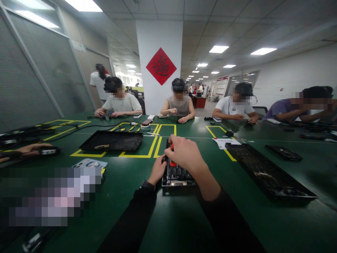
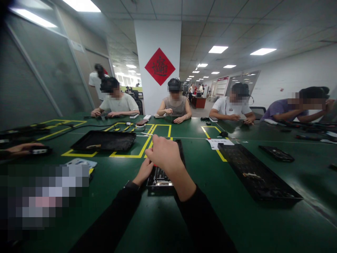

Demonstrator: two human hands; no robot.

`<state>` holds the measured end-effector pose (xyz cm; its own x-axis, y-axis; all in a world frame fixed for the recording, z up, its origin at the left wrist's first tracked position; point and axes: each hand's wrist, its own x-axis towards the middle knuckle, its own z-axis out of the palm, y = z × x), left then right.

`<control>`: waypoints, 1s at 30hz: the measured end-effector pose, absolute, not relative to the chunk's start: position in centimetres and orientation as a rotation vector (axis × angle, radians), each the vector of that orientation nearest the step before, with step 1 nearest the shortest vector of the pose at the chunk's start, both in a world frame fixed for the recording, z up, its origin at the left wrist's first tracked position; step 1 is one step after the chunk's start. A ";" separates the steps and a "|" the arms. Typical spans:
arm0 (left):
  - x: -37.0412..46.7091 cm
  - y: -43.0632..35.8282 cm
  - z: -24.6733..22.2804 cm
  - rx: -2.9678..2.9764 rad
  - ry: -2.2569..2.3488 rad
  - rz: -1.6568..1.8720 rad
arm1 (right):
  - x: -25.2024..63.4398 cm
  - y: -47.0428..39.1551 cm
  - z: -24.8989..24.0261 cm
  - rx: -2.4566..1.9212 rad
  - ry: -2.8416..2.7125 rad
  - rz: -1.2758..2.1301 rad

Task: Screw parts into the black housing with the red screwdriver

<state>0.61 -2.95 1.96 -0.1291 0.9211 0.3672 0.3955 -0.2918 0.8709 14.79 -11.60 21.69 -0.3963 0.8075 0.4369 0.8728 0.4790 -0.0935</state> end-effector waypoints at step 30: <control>0.4 -2.5 1.5 1.732 1.487 1.390 | 15.2 -11.1 21.4 -1.351 -2.336 -0.130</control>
